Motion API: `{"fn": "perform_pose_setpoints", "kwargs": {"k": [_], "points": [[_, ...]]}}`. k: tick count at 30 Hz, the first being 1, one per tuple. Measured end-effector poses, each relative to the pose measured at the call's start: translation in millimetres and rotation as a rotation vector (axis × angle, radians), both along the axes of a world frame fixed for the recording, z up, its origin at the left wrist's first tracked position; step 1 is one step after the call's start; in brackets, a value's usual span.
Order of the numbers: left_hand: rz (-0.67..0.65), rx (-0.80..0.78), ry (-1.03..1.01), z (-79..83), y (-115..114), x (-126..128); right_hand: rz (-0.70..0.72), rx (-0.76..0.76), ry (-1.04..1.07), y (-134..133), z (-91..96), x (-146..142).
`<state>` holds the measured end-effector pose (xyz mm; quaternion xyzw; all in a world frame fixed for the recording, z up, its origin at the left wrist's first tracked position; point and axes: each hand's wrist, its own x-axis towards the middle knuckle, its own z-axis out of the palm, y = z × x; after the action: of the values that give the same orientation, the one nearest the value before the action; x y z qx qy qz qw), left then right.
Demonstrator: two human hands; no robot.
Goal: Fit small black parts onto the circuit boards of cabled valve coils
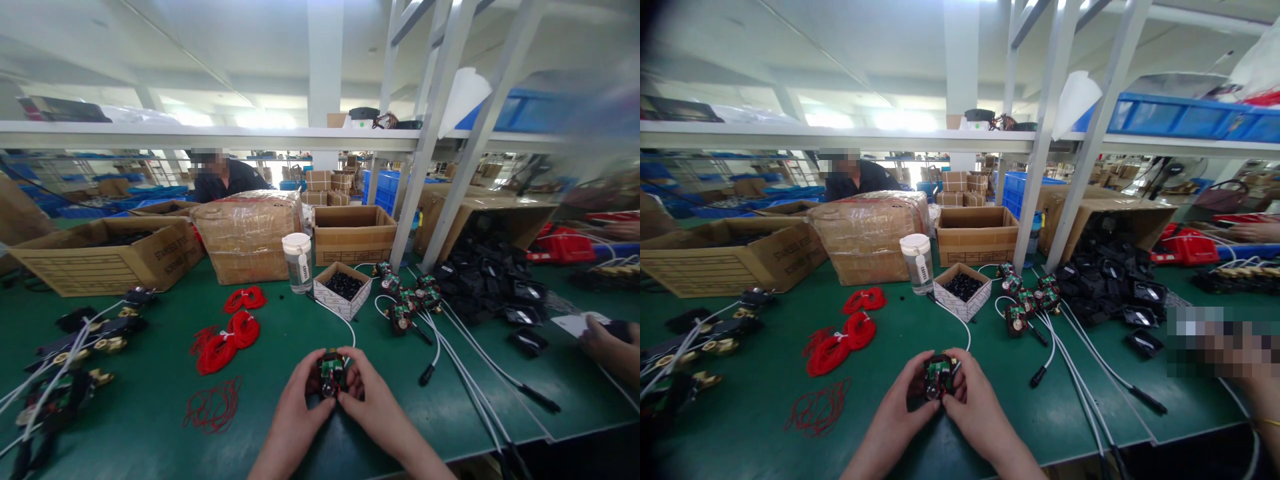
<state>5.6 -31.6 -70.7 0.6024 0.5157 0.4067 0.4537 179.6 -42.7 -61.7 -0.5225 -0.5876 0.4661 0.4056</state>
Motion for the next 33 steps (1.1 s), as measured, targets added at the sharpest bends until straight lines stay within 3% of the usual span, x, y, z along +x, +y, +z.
{"fn": "perform_pose_setpoints", "kwargs": {"k": [15,33], "points": [[0.14,0.082,0.036,-6.7,-2,13,-0.029,0.026,-0.006,1,-3.5,-2],[0.178,0.082,0.065,-10.9,-4,20,-0.023,0.037,0.007,1,-4.8,0]]}}
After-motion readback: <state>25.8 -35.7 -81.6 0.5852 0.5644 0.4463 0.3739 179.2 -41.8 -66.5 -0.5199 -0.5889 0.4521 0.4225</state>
